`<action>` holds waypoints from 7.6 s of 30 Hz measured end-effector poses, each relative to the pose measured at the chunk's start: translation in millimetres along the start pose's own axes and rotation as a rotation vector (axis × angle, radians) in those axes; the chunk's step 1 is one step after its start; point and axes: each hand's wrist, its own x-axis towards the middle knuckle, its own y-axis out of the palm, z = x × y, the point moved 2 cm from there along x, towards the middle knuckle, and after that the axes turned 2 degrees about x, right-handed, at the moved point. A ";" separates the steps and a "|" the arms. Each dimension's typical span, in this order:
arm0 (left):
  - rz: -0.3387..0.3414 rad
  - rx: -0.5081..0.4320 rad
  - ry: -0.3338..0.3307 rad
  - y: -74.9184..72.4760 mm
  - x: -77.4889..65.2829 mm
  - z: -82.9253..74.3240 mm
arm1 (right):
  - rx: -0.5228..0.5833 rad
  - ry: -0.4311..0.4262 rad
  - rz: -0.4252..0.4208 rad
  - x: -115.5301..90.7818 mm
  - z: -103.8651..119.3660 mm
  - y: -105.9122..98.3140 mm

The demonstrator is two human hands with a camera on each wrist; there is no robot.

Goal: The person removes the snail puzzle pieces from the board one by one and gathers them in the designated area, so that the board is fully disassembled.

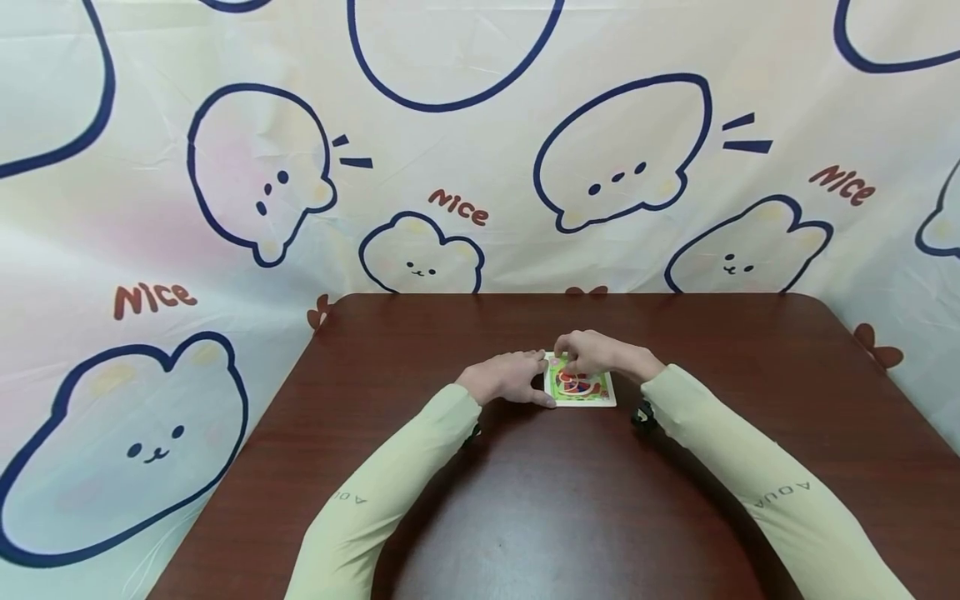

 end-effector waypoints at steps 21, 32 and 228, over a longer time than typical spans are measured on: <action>-0.003 0.018 0.006 -0.6 1.7 -1.6 | 0.008 0.032 0.018 6.1 -3.2 4.7; 0.007 0.012 -0.005 -1.5 1.5 -1.9 | 0.019 0.015 -0.013 4.1 -2.0 3.1; 0.005 0.003 0.012 -3.9 0.8 1.4 | 0.067 0.081 -0.079 -35.6 -22.6 -17.9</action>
